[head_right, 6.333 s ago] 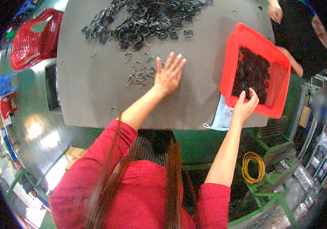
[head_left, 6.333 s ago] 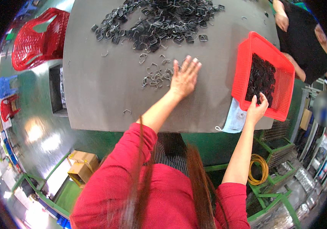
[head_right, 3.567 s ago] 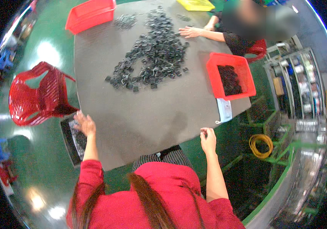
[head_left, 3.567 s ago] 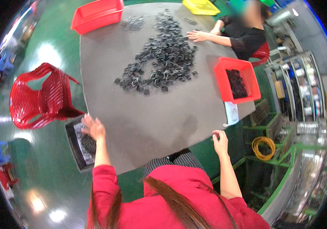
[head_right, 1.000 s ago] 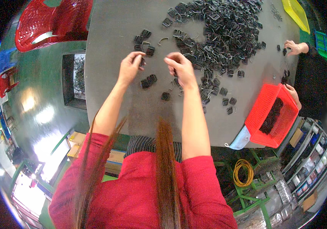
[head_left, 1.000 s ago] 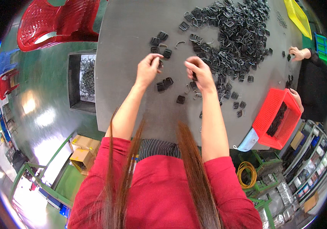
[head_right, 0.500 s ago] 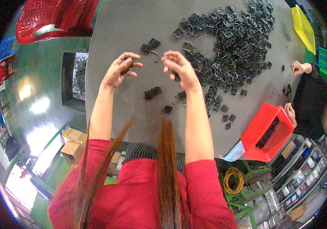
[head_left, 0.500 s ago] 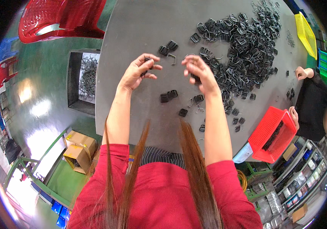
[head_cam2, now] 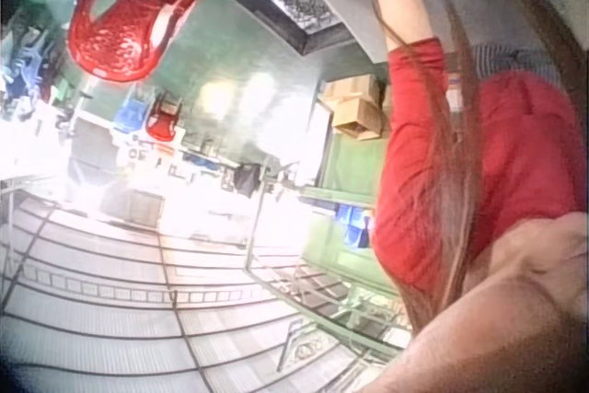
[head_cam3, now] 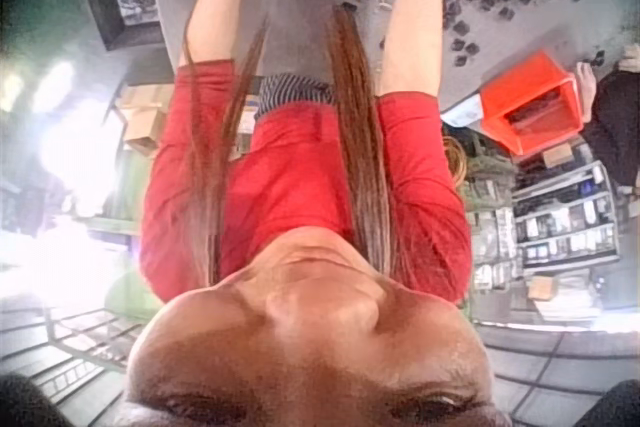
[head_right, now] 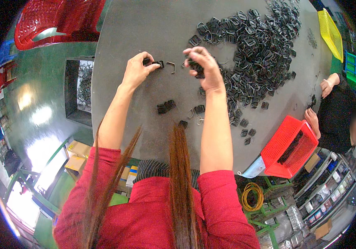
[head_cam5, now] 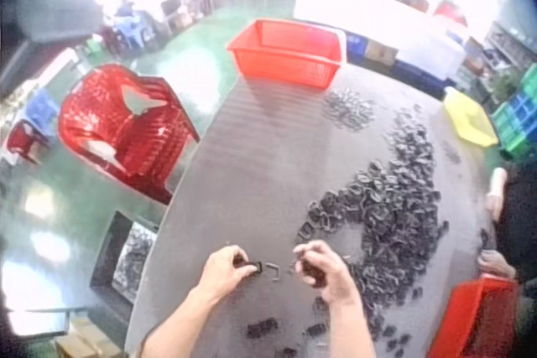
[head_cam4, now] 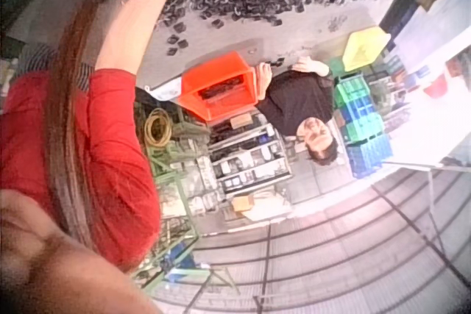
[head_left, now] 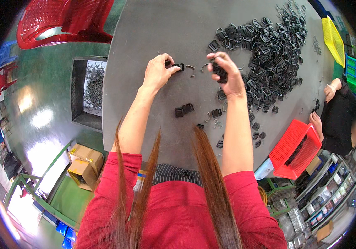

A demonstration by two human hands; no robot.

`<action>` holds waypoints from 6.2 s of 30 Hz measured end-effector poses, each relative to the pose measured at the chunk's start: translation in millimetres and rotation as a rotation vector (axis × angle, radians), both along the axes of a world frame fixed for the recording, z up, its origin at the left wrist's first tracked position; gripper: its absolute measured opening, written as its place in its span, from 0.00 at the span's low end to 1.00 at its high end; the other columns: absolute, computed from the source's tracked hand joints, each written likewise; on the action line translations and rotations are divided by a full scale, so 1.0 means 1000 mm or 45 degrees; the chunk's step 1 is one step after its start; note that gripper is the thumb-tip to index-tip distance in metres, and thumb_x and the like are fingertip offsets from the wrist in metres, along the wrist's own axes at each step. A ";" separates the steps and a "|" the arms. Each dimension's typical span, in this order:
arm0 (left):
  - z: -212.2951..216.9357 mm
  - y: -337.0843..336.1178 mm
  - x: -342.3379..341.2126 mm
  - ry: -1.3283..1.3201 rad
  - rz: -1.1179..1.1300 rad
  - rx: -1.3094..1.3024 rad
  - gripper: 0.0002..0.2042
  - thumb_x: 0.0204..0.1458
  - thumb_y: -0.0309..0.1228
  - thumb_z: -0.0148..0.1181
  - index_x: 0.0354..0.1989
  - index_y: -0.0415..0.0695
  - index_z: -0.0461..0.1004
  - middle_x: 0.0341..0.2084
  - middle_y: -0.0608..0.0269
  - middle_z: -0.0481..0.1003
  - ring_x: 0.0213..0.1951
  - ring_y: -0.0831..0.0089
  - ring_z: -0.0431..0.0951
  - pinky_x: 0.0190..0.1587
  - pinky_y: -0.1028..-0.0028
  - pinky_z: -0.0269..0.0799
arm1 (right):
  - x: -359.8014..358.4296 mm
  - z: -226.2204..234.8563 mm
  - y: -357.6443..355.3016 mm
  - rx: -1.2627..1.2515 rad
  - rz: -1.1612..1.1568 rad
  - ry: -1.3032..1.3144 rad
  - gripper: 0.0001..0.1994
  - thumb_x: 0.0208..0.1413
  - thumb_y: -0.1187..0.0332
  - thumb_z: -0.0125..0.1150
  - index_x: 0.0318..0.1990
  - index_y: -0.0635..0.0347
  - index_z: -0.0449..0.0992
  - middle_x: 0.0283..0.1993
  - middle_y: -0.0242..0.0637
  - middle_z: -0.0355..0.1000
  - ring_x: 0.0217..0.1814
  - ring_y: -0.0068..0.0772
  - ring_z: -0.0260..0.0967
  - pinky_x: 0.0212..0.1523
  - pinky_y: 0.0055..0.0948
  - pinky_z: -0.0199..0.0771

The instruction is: The person sorts small black plastic fasteners and metal hooks on a table. They pick up the fasteners, separate them from the hooks, and place the fasteners into a red basket. The person also moves a yellow basket and a face mask on the table.

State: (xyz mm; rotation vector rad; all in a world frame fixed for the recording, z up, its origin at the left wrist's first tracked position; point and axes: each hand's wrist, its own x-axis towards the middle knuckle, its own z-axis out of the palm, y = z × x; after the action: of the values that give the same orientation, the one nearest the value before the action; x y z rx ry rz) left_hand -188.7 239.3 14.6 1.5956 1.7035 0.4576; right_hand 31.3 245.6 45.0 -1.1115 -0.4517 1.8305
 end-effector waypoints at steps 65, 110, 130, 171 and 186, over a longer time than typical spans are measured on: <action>0.114 -0.255 0.528 -0.682 -0.523 -0.033 0.15 0.47 0.37 0.57 0.37 0.37 0.72 0.34 0.47 0.73 0.41 0.52 0.72 0.48 0.62 0.67 | 0.453 0.079 -0.333 -0.356 -0.591 -1.689 0.15 0.45 0.59 0.64 0.36 0.60 0.76 0.27 0.36 0.71 0.33 0.29 0.68 0.37 0.31 0.67; 0.001 -0.219 0.178 -2.273 0.164 -0.913 0.05 0.53 0.30 0.51 0.32 0.42 0.69 0.28 0.68 0.68 0.28 0.82 0.69 0.20 0.89 0.63 | 0.224 -0.006 -0.262 0.094 -0.234 0.800 0.05 0.55 0.69 0.52 0.33 0.58 0.65 0.30 0.31 0.57 0.24 0.17 0.49 0.16 0.14 0.49; -0.028 -0.183 0.058 0.445 0.058 0.315 0.24 0.43 0.37 0.61 0.50 0.45 0.63 0.46 0.55 0.61 0.42 0.61 0.70 0.38 0.74 0.77 | 0.027 -0.030 -0.197 0.524 0.698 -1.231 0.12 0.41 0.80 0.60 0.35 0.64 0.67 0.30 0.34 0.64 0.34 0.28 0.62 0.37 0.27 0.65; -0.014 -0.183 0.083 0.020 0.192 0.012 0.13 0.56 0.39 0.50 0.37 0.40 0.66 0.32 0.57 0.75 0.30 0.65 0.76 0.30 0.68 0.72 | 0.261 -0.041 -0.266 -0.087 -0.107 -1.428 0.15 0.50 0.60 0.61 0.38 0.61 0.72 0.26 0.35 0.69 0.27 0.28 0.68 0.33 0.31 0.70; -0.011 -0.224 0.206 -0.137 0.233 0.134 0.19 0.45 0.45 0.64 0.36 0.41 0.72 0.24 0.63 0.75 0.26 0.72 0.73 0.30 0.72 0.70 | 0.208 -0.034 -0.263 -0.052 0.079 -0.602 0.13 0.43 0.64 0.67 0.32 0.62 0.74 0.24 0.25 0.68 0.26 0.20 0.64 0.28 0.21 0.64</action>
State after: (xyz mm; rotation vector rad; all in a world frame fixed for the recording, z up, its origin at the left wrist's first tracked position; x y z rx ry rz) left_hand 17.7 14.9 3.7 1.4659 1.7750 0.7224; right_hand 238.9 -17.6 11.3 -1.5805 -0.7295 1.6267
